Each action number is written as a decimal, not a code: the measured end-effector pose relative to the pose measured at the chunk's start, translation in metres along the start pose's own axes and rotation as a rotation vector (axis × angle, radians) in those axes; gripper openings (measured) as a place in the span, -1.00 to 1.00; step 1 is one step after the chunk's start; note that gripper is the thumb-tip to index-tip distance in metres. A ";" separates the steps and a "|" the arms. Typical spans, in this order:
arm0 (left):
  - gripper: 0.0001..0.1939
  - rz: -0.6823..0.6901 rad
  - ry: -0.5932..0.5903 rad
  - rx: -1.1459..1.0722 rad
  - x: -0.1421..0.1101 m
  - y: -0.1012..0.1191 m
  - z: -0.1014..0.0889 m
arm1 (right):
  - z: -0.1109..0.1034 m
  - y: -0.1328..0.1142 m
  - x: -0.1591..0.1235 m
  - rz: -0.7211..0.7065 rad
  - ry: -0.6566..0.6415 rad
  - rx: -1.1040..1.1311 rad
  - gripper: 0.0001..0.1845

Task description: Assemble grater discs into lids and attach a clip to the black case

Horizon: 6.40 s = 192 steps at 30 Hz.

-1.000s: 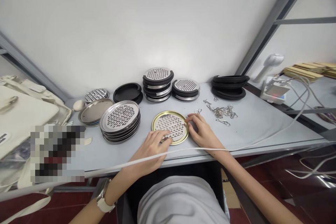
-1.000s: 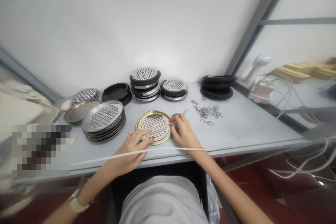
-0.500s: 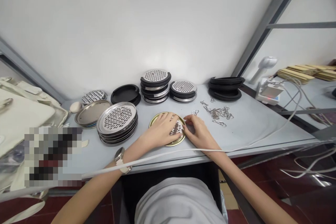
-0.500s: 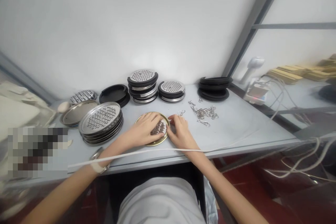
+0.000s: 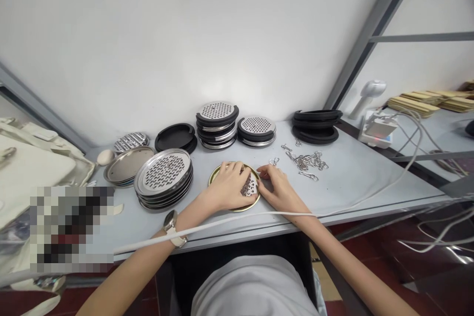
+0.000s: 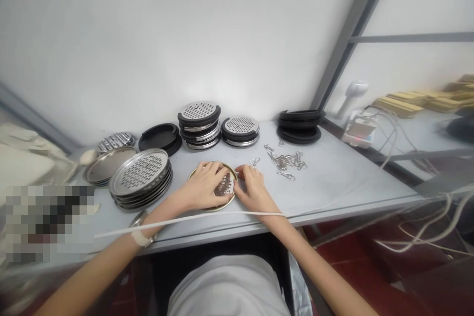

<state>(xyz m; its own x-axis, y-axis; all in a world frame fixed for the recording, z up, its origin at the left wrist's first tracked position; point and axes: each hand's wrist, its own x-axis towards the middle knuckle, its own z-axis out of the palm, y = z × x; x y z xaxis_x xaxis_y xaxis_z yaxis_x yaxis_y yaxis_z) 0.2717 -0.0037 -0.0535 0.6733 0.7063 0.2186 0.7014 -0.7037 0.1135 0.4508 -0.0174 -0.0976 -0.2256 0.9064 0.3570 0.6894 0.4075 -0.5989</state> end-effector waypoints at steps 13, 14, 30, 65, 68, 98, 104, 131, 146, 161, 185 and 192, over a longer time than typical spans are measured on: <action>-0.53 -0.031 0.017 -0.059 0.000 -0.003 0.005 | 0.001 0.002 0.001 0.004 -0.033 0.038 -0.78; -0.53 -0.023 0.020 -0.059 0.000 -0.003 0.006 | 0.001 0.002 0.001 0.000 -0.034 0.049 -0.77; -0.76 0.155 0.159 -0.065 0.001 0.001 -0.002 | 0.001 0.001 0.004 -0.014 -0.049 0.097 -0.80; -0.71 0.186 0.172 -0.033 -0.003 -0.003 -0.006 | -0.003 0.001 0.024 0.033 -0.157 -0.046 -0.82; -0.70 0.197 0.174 -0.034 -0.003 -0.003 -0.006 | -0.003 -0.002 0.025 0.038 -0.148 -0.040 -0.88; -0.68 0.204 0.157 -0.004 -0.003 -0.007 -0.007 | -0.003 -0.003 0.025 0.017 -0.168 -0.122 -0.92; -0.67 0.212 0.145 0.003 -0.002 -0.008 -0.005 | -0.009 0.000 0.022 -0.026 -0.205 -0.067 -0.97; -0.89 0.221 0.075 -0.087 -0.001 -0.017 0.002 | -0.013 0.004 0.018 -0.023 -0.228 -0.007 -0.85; -0.66 0.267 -0.083 -0.406 -0.006 -0.019 -0.025 | -0.009 0.008 0.016 -0.031 -0.181 -0.009 -0.73; -0.30 0.162 -0.110 -0.329 -0.009 -0.029 -0.018 | -0.008 0.010 0.016 -0.052 -0.176 -0.040 -0.71; -0.04 0.038 -0.144 -0.268 -0.009 -0.040 -0.011 | -0.008 0.007 0.016 -0.064 -0.174 -0.049 -0.74; -0.02 0.056 -0.125 -0.317 -0.008 -0.043 -0.007 | -0.007 0.006 0.017 -0.080 -0.182 -0.062 -0.74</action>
<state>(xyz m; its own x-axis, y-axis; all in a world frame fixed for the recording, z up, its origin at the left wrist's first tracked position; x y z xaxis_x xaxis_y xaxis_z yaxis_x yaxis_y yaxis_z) 0.2346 0.0199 -0.0534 0.7457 0.6562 0.1150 0.5681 -0.7165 0.4047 0.4563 -0.0002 -0.0903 -0.3982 0.8788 0.2629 0.7043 0.4765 -0.5263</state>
